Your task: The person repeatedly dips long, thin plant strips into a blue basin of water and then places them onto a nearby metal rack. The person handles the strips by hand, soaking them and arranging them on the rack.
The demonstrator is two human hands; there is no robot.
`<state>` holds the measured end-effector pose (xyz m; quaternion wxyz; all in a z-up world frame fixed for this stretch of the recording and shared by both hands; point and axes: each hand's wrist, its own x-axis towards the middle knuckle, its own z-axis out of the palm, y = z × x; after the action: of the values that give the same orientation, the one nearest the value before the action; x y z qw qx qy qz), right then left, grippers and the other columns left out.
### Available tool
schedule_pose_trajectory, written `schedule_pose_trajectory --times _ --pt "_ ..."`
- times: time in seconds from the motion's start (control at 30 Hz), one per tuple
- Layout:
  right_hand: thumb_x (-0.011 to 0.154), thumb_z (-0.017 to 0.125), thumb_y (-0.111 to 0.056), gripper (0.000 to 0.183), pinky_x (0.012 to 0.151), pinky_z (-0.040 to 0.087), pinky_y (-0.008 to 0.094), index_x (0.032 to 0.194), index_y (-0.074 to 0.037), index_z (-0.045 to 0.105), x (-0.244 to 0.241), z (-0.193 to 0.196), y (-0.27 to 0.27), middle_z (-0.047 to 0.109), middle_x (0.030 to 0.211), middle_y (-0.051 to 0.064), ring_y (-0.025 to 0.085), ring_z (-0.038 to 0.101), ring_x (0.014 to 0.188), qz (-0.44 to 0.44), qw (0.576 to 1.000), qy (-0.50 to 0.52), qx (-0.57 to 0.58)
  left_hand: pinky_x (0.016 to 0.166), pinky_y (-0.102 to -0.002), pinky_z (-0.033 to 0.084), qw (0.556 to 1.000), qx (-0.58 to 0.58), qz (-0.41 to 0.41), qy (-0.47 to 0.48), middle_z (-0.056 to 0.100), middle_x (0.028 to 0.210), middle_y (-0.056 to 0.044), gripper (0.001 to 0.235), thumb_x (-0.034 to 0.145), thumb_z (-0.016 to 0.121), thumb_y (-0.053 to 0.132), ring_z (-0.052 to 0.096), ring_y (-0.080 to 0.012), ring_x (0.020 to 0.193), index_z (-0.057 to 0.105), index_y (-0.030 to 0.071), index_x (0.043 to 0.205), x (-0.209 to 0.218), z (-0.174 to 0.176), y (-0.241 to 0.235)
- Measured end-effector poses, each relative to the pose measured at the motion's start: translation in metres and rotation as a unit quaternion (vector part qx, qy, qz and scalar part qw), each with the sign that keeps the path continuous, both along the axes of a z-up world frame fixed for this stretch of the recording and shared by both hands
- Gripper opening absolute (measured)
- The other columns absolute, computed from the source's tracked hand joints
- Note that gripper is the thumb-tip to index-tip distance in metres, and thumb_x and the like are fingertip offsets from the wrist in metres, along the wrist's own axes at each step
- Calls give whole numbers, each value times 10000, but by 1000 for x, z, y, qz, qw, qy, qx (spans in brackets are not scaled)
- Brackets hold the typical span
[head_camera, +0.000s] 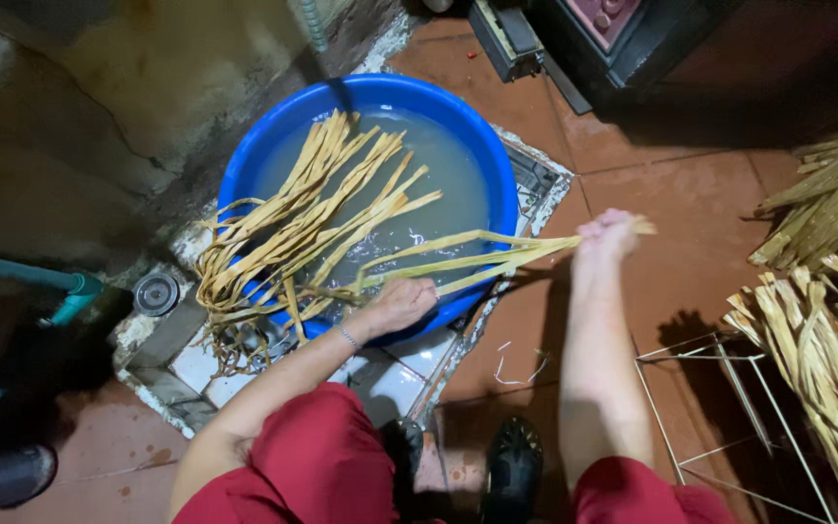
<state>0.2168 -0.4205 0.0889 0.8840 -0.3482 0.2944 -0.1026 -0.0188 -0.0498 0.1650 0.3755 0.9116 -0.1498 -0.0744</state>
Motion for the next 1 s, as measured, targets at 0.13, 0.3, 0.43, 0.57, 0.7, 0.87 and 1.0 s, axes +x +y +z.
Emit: schedule_pose_trajectory --times 0.13,0.3,0.43,0.57,0.7,0.87,1.0 --pt "841 531 -82 116 411 267 316 744 -125 485 20 -11 -34 412 596 7 139 320 435 -28 999 6 -21 717 -532 507 999 22 -5 35 673 810 -215 270 948 462 287 666 -427 749 648 95 914 1 -1 7" --pt "802 524 -91 194 385 242 317 686 -153 382 38 10 -94 358 564 -5 146 302 415 -32 999 -39 -7 755 -527 524 999 38 -6 9 681 852 -227 235 936 498 291 664 -445 818 635 104 975 -18 -32 61" --pt "899 480 -60 170 412 271 304 747 -132 496 32 41 -80 446 619 18 128 328 441 -67 994 -65 -62 823 -537 526 988 118 51 81 696 901 -226 239 979 486 292 673 -444 867 645 120 1027 -14 -69 87" --pt "1101 529 -207 231 501 421 324 908 -82 546 0 95 5 522 736 20 130 456 554 2 977 -162 -135 856 -547 521 982 186 7 26 698 1014 -235 304 879 581 215 662 -446 976 714 110 1131 -11 -77 106" --pt "1038 614 -269 265 709 582 359 1177 -48 566 -52 113 129 670 911 41 192 677 722 167 948 -219 -157 980 -445 533 955 276 80 70 695 1052 -190 203 924 622 223 655 -357 1062 699 57 1010 22 -66 113" --pt "1006 668 -281 279 661 534 286 1174 -80 573 -115 76 220 584 724 39 146 616 659 316 926 -157 -137 826 -451 550 919 310 221 -102 704 1030 -174 195 832 628 104 666 -348 1005 668 56 1017 58 -106 135" --pt "948 755 -213 278 449 376 258 1097 -51 585 -139 25 236 456 659 -36 88 417 512 399 916 -9 -46 815 -495 529 922 311 230 -11 711 996 -164 229 911 653 271 676 -339 981 654 62 1005 54 -110 127"
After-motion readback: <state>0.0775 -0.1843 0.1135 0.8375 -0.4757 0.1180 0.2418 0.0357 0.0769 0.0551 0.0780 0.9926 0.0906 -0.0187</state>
